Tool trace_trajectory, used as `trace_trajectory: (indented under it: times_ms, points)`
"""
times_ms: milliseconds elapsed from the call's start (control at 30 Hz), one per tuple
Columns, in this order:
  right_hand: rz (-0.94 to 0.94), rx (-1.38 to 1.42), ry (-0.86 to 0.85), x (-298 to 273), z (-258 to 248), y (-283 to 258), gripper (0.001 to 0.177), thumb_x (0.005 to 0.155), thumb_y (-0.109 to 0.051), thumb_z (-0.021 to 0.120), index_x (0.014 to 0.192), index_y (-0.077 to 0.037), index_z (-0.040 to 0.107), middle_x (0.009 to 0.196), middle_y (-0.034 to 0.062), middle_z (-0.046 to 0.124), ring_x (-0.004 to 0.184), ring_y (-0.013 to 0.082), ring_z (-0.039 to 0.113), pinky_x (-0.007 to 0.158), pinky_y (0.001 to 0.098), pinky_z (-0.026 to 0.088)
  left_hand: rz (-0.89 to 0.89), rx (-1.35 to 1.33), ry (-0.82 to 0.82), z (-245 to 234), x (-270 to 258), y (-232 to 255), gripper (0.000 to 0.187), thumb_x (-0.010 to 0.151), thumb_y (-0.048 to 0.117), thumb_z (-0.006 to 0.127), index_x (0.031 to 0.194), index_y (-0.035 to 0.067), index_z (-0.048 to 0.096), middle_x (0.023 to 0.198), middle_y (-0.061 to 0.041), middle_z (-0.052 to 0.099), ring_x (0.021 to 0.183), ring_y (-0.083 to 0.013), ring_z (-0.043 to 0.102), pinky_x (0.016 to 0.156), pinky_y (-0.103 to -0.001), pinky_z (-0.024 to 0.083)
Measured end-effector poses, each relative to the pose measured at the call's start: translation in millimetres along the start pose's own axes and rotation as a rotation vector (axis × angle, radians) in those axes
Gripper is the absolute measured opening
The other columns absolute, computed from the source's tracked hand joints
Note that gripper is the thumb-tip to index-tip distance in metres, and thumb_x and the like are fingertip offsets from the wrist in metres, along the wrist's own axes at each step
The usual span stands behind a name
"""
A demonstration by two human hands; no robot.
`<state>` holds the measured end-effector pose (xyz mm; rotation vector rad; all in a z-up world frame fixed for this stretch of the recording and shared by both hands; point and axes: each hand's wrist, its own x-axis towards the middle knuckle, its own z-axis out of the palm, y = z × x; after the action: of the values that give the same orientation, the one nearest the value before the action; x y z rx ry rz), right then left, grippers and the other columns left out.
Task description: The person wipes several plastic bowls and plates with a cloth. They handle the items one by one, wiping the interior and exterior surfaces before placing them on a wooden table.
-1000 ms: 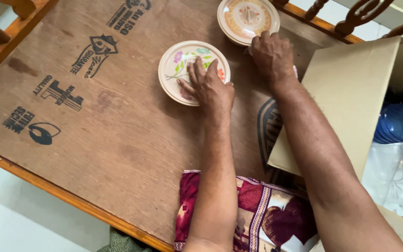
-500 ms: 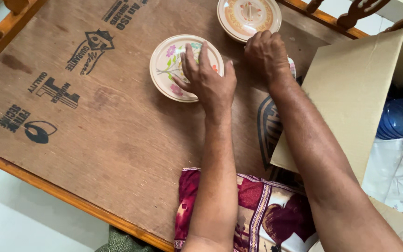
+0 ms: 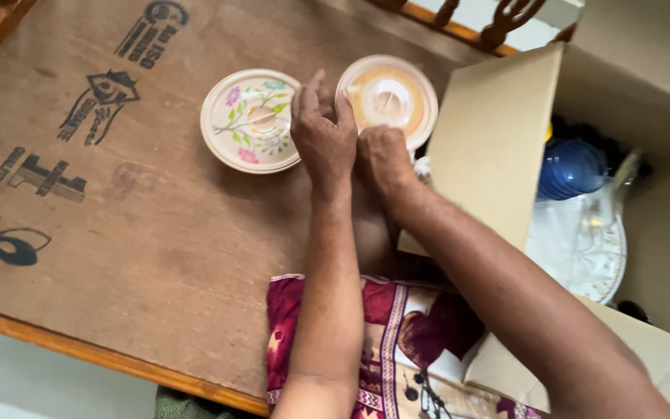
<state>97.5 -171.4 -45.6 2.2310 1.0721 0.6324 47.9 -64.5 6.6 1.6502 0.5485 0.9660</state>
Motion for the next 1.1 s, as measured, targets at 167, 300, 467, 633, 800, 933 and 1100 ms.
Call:
trace_trajectory:
  times_ms: [167, 300, 467, 633, 800, 933, 1100]
  points:
    - [0.058, 0.632, -0.505, -19.2, -58.6, 64.1, 0.031, 0.072, -0.034, 0.083, 0.086, -0.007, 0.077, 0.084, 0.0164, 0.074, 0.078, 0.0307, 0.072, 0.069, 0.0432, 0.057, 0.193, 0.029, -0.132, 10.4, -7.0, -4.2, 0.022, 0.095, 0.013, 0.068, 0.113, 0.003, 0.075, 0.104, -0.014, 0.074, 0.083, -0.0248, 0.075, 0.075, -0.037, 0.06]
    - [0.533, 1.148, -0.505, -5.3, -65.3, 140.6, 0.038, 0.071, -0.03, 0.087, 0.099, -0.007, 0.077, 0.088, 0.0163, 0.076, 0.078, 0.0306, 0.075, 0.068, 0.0438, 0.059, 0.062, 0.135, -0.261, 18.3, -10.5, -8.8, 0.022, 0.089, 0.021, 0.077, 0.105, 0.006, 0.077, 0.099, -0.014, 0.073, 0.084, -0.0274, 0.074, 0.074, -0.039, 0.058]
    - [0.837, 0.934, -0.189, -19.3, -33.1, 180.2, 0.026, 0.086, -0.031, 0.078, 0.106, -0.014, 0.079, 0.094, 0.0141, 0.076, 0.084, 0.0309, 0.074, 0.078, 0.0455, 0.057, 0.3, 0.29, -0.388, 35.5, -27.2, -10.8, 0.026, 0.076, 0.025, 0.086, 0.096, 0.01, 0.079, 0.12, -0.012, 0.07, 0.116, -0.0304, 0.062, 0.097, -0.043, 0.052]
    - [0.667, 0.756, -0.229, -29.4, -18.2, 176.2, 0.028, 0.084, -0.026, 0.08, 0.11, -0.013, 0.078, 0.101, 0.0189, 0.073, 0.094, 0.0379, 0.069, 0.084, 0.0483, 0.055, 0.292, 0.486, -0.462, 47.8, -41.4, -12.3, 0.033, 0.064, 0.03, 0.092, 0.091, 0.014, 0.083, 0.133, -0.014, 0.062, 0.127, -0.0313, 0.052, 0.107, -0.053, 0.037]
    - [0.338, 0.514, -0.52, -21.8, -18.3, 160.0, 0.026, 0.089, -0.024, 0.074, 0.113, -0.013, 0.078, 0.108, 0.0168, 0.076, 0.101, 0.0338, 0.073, 0.088, 0.0484, 0.058, 0.029, 0.584, -0.427, 40.9, -36.6, -2.4, 0.037, 0.062, 0.035, 0.094, 0.091, 0.015, 0.083, 0.139, -0.006, 0.061, 0.132, -0.0261, 0.05, 0.111, -0.051, 0.037]
    - [0.247, 0.443, -0.778, -29.7, -21.5, 156.1, 0.039, 0.082, -0.032, 0.079, 0.116, -0.013, 0.073, 0.114, 0.0144, 0.074, 0.105, 0.0311, 0.072, 0.089, 0.0484, 0.056, -0.082, 0.668, -0.416, 26.4, -28.2, 1.7, 0.049, 0.068, 0.038, 0.092, 0.109, 0.014, 0.077, 0.135, -0.004, 0.065, 0.131, -0.0257, 0.053, 0.111, -0.049, 0.04]
    - [0.327, 0.516, -0.666, -42.1, -22.4, 164.8, 0.04, 0.084, -0.041, 0.081, 0.11, -0.01, 0.079, 0.111, 0.0158, 0.077, 0.106, 0.0333, 0.073, 0.089, 0.0471, 0.058, 0.043, 0.776, -0.345, 22.5, -23.6, -5.9, 0.044, 0.07, 0.04, 0.089, 0.101, 0.011, 0.081, 0.138, -0.01, 0.058, 0.13, -0.0297, 0.048, 0.104, -0.052, 0.038]
